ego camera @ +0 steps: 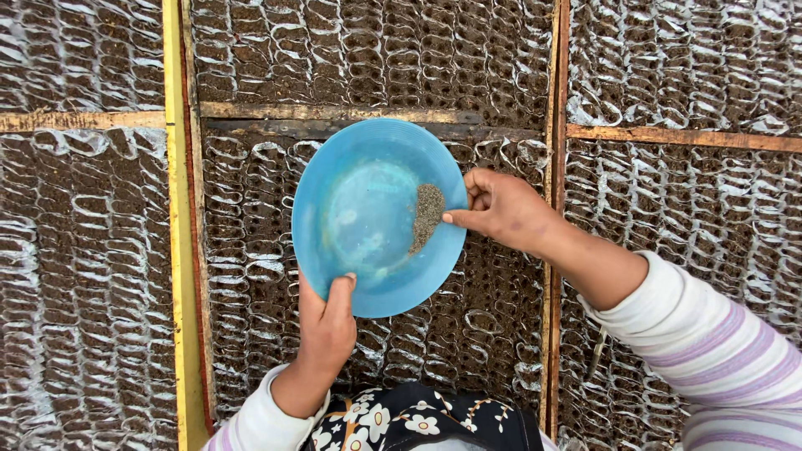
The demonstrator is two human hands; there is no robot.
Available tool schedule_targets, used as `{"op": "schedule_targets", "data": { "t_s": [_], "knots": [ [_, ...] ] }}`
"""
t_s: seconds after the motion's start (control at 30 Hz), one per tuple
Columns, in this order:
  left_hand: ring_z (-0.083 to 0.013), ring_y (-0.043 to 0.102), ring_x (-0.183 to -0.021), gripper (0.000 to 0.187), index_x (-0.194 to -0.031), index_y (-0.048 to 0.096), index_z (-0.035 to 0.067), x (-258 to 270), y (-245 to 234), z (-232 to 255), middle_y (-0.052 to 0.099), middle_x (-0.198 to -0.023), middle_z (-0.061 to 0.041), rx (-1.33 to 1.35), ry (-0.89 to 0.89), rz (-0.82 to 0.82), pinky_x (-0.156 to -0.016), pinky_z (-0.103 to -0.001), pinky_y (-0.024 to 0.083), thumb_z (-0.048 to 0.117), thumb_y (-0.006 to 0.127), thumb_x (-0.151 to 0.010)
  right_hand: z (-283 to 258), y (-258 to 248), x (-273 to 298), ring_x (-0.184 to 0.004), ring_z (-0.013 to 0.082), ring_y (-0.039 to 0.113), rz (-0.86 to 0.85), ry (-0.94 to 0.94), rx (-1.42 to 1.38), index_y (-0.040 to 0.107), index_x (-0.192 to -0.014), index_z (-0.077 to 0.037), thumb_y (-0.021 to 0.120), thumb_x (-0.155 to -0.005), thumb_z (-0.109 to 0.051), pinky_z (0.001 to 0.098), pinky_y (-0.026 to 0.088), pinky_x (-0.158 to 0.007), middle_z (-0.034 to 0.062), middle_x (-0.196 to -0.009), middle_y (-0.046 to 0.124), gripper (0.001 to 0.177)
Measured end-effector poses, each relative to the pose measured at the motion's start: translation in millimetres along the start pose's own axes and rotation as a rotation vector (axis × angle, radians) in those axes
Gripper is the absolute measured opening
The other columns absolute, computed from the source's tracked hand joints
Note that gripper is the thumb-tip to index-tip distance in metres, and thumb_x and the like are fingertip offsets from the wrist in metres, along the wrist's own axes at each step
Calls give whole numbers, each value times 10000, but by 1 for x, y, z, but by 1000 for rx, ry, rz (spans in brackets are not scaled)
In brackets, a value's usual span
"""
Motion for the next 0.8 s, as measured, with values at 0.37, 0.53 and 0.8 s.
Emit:
{"op": "schedule_targets", "data": {
  "t_s": [0.37,0.53,0.8],
  "knots": [
    [-253,508,-1015,542,-1383,376,5,2,-3,-8,501,-1221,-138,20,-75,34,-941,-367,462,62,473,-853,4,-6,-5,-625,125,548,-3,-35,-458,624,-895,-91,732,-869,-81,251,503,-574,45,-814,633,111],
    [-263,491,-1035,501,-1349,396,-10,0,-7,-7,484,-1227,-142,-27,-22,26,-962,-374,445,58,484,-860,8,-14,-6,-705,168,638,10,24,-584,709,-957,-16,693,-877,-11,251,572,-679,108,-815,689,81],
    [-329,476,-1138,545,-1378,358,-87,-13,-33,4,437,-1347,-208,-80,104,108,-1038,-372,403,29,495,-864,26,-92,-15,-689,103,672,283,-67,-257,727,-989,-89,687,-911,-108,207,602,-691,57,-852,739,90]
  ]
}}
Point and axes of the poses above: each hand's wrist, its own x-axis away from the middle knuckle, its own y-axis out of the palm, z = x × y, the point moved 10 cm from there along -x, towards the middle knuckle
